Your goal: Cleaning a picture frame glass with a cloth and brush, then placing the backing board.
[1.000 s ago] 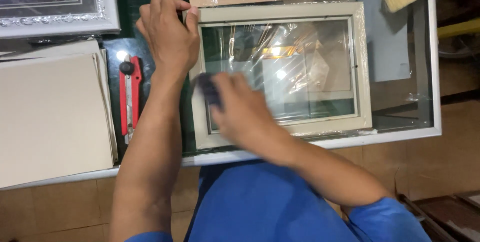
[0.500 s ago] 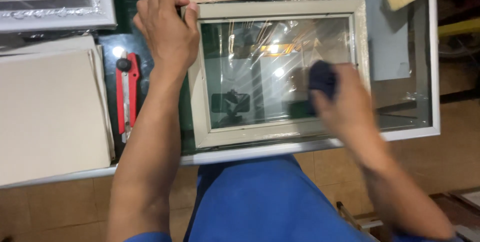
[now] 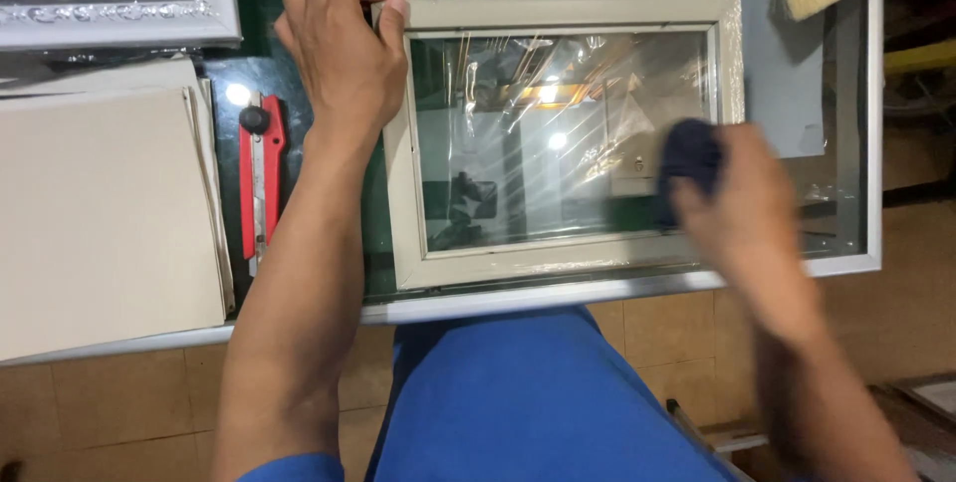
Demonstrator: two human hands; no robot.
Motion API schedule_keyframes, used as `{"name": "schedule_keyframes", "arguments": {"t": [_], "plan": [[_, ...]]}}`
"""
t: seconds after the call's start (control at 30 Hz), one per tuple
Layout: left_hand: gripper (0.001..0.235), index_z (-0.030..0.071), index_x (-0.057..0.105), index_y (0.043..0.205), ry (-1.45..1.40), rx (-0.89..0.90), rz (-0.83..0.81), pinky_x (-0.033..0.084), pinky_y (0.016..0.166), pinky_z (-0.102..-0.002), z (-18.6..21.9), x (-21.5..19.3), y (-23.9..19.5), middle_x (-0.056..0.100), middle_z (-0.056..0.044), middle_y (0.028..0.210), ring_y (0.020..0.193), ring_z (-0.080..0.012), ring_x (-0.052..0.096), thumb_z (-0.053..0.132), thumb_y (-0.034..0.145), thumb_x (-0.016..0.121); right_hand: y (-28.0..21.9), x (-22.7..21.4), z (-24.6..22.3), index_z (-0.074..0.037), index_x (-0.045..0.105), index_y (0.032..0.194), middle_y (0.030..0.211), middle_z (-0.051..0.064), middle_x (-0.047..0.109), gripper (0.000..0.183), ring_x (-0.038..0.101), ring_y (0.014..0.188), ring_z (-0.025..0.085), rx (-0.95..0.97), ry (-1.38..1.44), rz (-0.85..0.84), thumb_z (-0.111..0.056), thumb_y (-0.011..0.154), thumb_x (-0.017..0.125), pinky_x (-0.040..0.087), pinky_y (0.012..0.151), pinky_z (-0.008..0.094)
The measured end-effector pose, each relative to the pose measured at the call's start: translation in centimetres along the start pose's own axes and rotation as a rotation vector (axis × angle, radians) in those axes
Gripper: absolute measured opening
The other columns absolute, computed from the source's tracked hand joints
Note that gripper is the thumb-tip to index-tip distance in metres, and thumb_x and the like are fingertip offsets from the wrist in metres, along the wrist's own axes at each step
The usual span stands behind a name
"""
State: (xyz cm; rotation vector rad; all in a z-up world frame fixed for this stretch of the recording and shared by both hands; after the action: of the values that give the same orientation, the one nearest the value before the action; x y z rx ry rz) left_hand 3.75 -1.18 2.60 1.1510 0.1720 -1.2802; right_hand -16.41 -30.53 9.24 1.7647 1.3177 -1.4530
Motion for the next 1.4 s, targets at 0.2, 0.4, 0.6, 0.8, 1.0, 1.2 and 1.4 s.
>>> {"name": "schedule_keyframes", "arguments": {"t": [0.2, 0.4, 0.6, 0.8, 1.0, 1.2, 1.4], "plan": [[0.010, 0.010, 0.065, 0.098, 0.018, -0.024, -0.004, 0.035, 0.089, -0.042, 0.0, 0.2, 0.0, 0.055, -0.007, 0.097, 0.092, -0.0282, 0.047, 0.015, 0.096, 0.073, -1.1, 1.8, -2.1, -0.001, 0.052, 0.132, 0.115, 0.019, 0.061, 0.055, 0.064, 0.098, 0.036, -0.062, 0.139, 0.028, 0.003, 0.080, 0.070, 0.052, 0.083, 0.047], [0.011, 0.009, 0.066, 0.099, 0.011, -0.002, -0.016, 0.036, 0.088, -0.043, 0.1, 0.1, 0.0, 0.056, -0.009, 0.096, 0.091, -0.0290, 0.048, 0.014, 0.096, 0.075, -4.0, 7.6, -17.9, -0.005, 0.043, 0.125, 0.113, 0.025, 0.048, 0.045, 0.066, 0.070, 0.042, -0.505, 0.298, -0.278, 0.002, 0.084, 0.060, 0.061, 0.062, 0.054], [0.010, 0.009, 0.066, 0.100, 0.034, 0.007, -0.036, 0.034, 0.090, -0.043, -0.3, 0.5, -0.1, 0.057, -0.009, 0.098, 0.094, -0.0291, 0.048, 0.017, 0.099, 0.072, -1.6, 2.4, -8.5, -0.013, 0.049, 0.142, 0.129, 0.014, 0.053, 0.064, 0.063, 0.110, 0.032, 0.091, 0.223, -0.360, -0.003, 0.081, 0.065, 0.057, 0.090, 0.049], [0.009, 0.009, 0.065, 0.099, 0.037, 0.002, -0.028, 0.034, 0.089, -0.041, 0.0, 0.3, -0.1, 0.056, -0.008, 0.096, 0.092, -0.0275, 0.047, 0.016, 0.099, 0.072, -1.4, -1.7, 0.4, 0.009, 0.049, 0.134, 0.111, 0.025, 0.062, 0.048, 0.066, 0.093, 0.037, 0.117, 0.088, -0.056, 0.003, 0.090, 0.067, 0.056, 0.078, 0.047], [0.003, 0.010, 0.065, 0.098, 0.000, -0.027, 0.015, 0.035, 0.089, -0.043, -0.4, 0.2, 0.0, 0.057, -0.008, 0.098, 0.092, -0.0296, 0.048, 0.012, 0.096, 0.068, -1.8, 3.7, -10.4, -0.008, 0.072, 0.103, 0.088, 0.014, 0.061, 0.021, 0.064, 0.065, 0.033, -0.492, -0.108, 0.110, -0.025, 0.091, 0.076, 0.053, 0.058, 0.042], [0.004, 0.009, 0.066, 0.096, -0.029, -0.060, 0.016, 0.038, 0.089, -0.045, -0.8, 0.0, 0.2, 0.058, -0.009, 0.096, 0.091, -0.0310, 0.051, 0.012, 0.094, 0.067, 1.8, 3.8, -12.1, -0.008, 0.068, 0.116, 0.094, 0.017, 0.068, 0.028, 0.066, 0.067, 0.034, -0.440, -0.229, -0.166, -0.030, 0.098, 0.066, 0.054, 0.056, 0.047], [0.008, 0.010, 0.064, 0.099, 0.026, -0.084, -0.008, 0.035, 0.099, -0.045, 0.4, -0.2, 0.0, 0.058, -0.010, 0.098, 0.094, -0.0303, 0.050, 0.016, 0.095, 0.066, 5.2, 0.9, -1.5, -0.005, 0.076, 0.125, 0.102, 0.029, 0.066, 0.031, 0.064, 0.080, 0.046, -0.236, -0.264, 0.200, -0.021, 0.099, 0.071, 0.053, 0.071, 0.053]]}}
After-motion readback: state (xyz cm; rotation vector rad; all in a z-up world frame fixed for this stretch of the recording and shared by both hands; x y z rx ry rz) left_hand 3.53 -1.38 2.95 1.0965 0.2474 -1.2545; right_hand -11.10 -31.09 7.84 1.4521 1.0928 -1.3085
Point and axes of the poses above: each hand's wrist, its own y-axis towards the middle knuckle, its own x-axis out of the palm, z = x × y, the point moved 5 cm from there along y, towards the middle knuckle
